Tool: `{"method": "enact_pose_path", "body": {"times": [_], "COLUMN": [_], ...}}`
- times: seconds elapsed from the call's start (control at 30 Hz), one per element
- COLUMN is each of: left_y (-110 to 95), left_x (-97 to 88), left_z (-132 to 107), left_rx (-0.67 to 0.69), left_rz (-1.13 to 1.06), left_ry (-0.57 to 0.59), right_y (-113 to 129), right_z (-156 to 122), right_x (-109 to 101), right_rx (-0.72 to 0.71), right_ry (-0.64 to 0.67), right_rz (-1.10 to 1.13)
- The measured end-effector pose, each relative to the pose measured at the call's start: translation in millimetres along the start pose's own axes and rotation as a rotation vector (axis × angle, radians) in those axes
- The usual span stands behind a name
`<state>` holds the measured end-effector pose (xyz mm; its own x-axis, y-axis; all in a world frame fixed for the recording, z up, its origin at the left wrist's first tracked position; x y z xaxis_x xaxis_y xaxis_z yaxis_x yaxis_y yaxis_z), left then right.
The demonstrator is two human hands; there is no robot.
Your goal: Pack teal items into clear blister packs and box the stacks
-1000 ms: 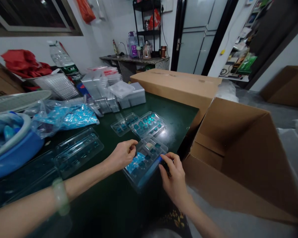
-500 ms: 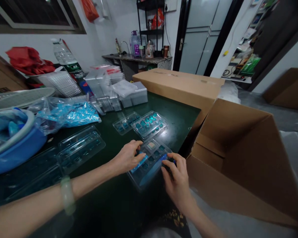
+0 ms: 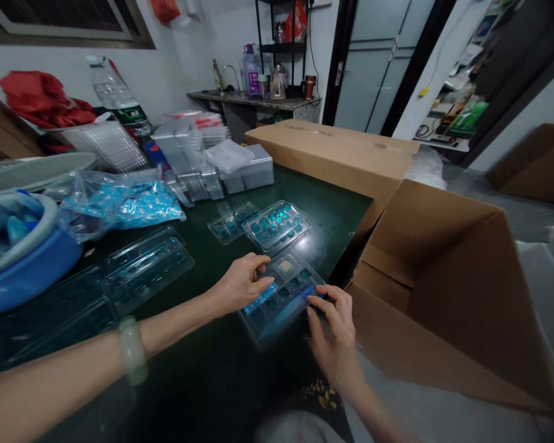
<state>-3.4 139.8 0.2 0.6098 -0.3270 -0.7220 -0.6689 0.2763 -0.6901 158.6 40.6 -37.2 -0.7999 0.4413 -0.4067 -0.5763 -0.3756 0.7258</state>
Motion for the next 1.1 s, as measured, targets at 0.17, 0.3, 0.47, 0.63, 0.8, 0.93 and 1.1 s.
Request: {"method": "enact_pose_path", "body": {"times": [0.17, 0.3, 0.47, 0.63, 0.8, 0.93, 1.1], "left_y": [-10, -3, 6, -5, -26, -21, -12], "left_x": [4.0, 5.7, 7.8, 6.4, 21.3, 49.1, 45.8], "left_z": [1, 9, 18, 13, -2, -19, -29], "left_rx": [0.091, 0.087, 0.069, 0.053, 0.133, 0.148, 0.122], "left_rz": [-0.024, 0.025, 0.075, 0.169, 0.362, 0.495, 0.577], "left_ry": [0.024, 0.019, 0.055, 0.090, 0.140, 0.276, 0.157], "right_y": [3, 3, 1, -10, -17, -17, -19], "right_z": [-9, -13, -12, -14, -17, -18, -2], "right_x": [5, 4, -5, -2, 7, 16, 14], "right_rx": [0.013, 0.020, 0.047, 0.108, 0.123, 0.053, -0.045], "right_ry": [0.039, -0.013, -0.115, -0.021, 0.011, 0.018, 0.096], "right_rz": [0.054, 0.073, 0.048, 0.013, 0.019, -0.002, -0.039]}}
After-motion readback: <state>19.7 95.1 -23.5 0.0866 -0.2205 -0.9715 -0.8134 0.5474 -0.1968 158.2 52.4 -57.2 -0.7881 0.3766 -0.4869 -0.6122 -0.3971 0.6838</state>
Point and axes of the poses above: each hand's wrist, its own z-axis towards the middle knuckle, its own x-axis out of the palm, y = z × x, the point moved 7 cm from there along z, towards the middle knuckle, and after that the axes turned 5 degrees about -z, right-handed, at the moved point
